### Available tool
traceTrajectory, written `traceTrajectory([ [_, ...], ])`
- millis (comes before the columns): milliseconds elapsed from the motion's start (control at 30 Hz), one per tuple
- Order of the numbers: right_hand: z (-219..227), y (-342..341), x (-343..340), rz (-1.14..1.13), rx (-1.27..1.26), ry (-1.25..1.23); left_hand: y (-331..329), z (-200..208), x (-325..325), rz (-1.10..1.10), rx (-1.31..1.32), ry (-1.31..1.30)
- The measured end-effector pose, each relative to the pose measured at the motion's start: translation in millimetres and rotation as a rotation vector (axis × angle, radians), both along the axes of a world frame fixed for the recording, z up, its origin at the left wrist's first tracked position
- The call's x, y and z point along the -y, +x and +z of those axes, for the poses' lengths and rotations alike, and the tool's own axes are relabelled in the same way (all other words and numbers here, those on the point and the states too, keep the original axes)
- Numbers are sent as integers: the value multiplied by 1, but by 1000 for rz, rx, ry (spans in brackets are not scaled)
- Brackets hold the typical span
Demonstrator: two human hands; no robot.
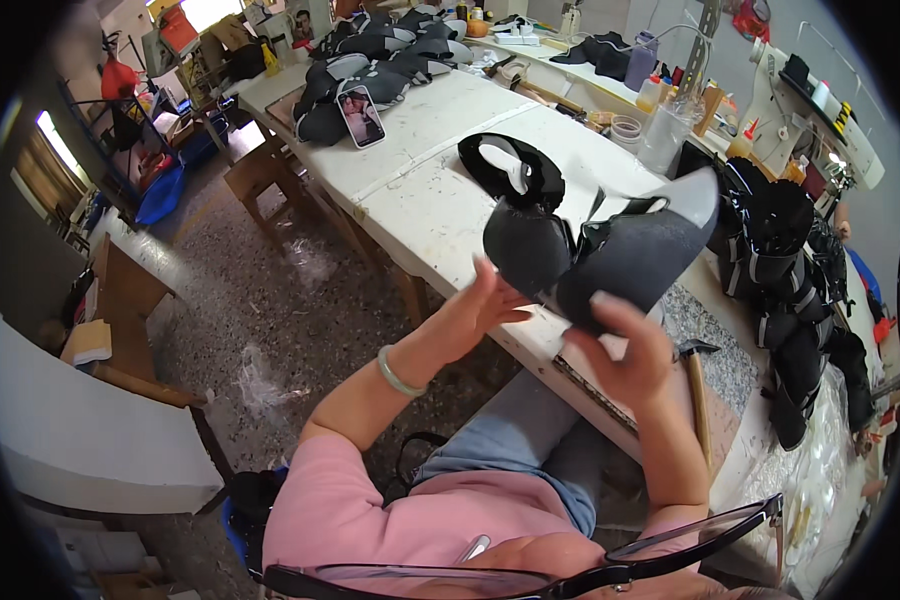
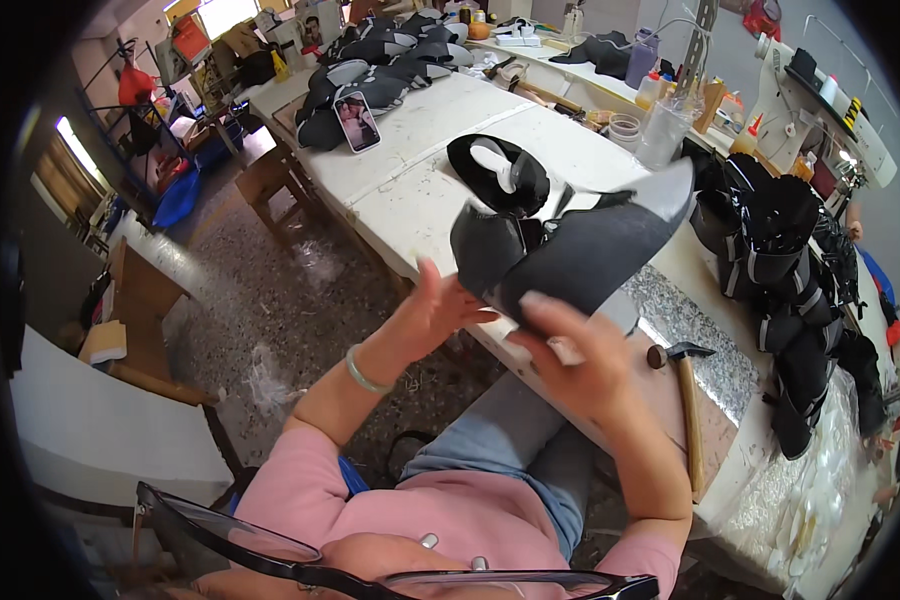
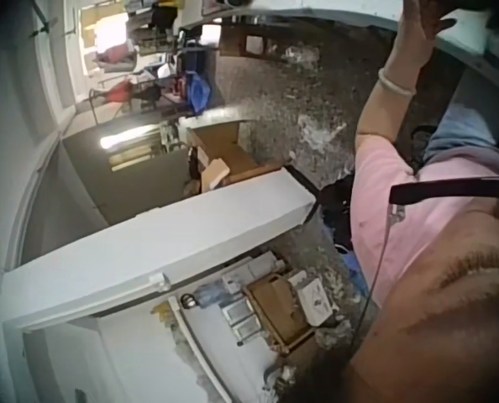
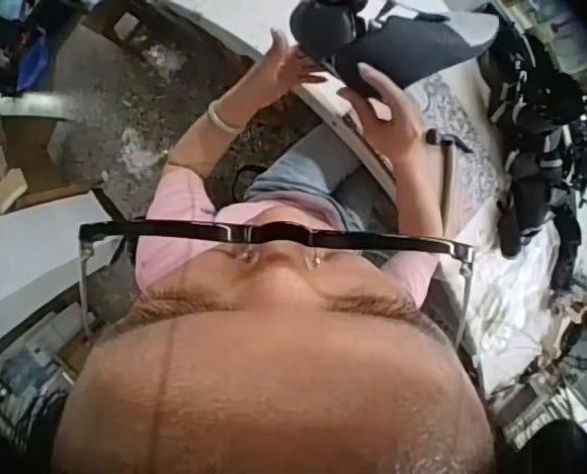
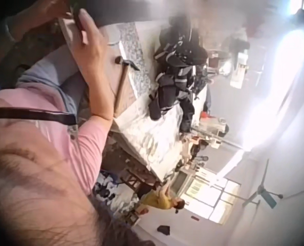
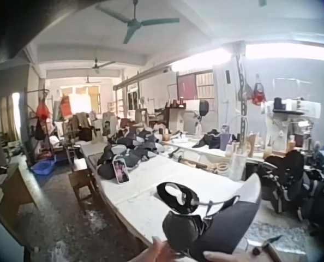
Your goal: The person attaches tape along the edges of shoe components by hand and pounds the seams flat with a hammer.
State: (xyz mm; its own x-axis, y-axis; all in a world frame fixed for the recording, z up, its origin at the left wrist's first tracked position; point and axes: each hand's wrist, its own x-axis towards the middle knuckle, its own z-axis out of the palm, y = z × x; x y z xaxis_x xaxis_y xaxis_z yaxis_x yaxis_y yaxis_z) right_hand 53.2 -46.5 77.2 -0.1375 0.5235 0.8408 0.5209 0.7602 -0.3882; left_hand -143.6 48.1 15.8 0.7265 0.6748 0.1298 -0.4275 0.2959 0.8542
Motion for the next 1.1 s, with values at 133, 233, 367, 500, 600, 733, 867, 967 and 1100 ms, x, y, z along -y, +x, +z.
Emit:
traceTrajectory([
  [133,5,-10,22,-112,198,116,9,30,13,130,141,-164],
  [233,-30,-5,18,-231,-453,96,16,36,33,193,188,-193],
  [367,-3,13,17,124,-1168,-348,19,22,47,179,291,-257],
  [500,9,24,34,293,-1284,-415,12,23,55,105,244,-177],
  [600,11,30,42,335,-1301,-449,5,29,62,78,205,-81],
  [733,-3,73,48,419,-1290,-294,-12,34,74,166,287,-106],
  [867,1,130,67,186,-1361,-12,-56,23,53,587,240,-127],
  [967,20,126,58,153,-928,-368,-107,8,49,540,15,-54],
  [1100,51,130,-4,70,-602,-459,-123,6,46,595,-295,-3],
])
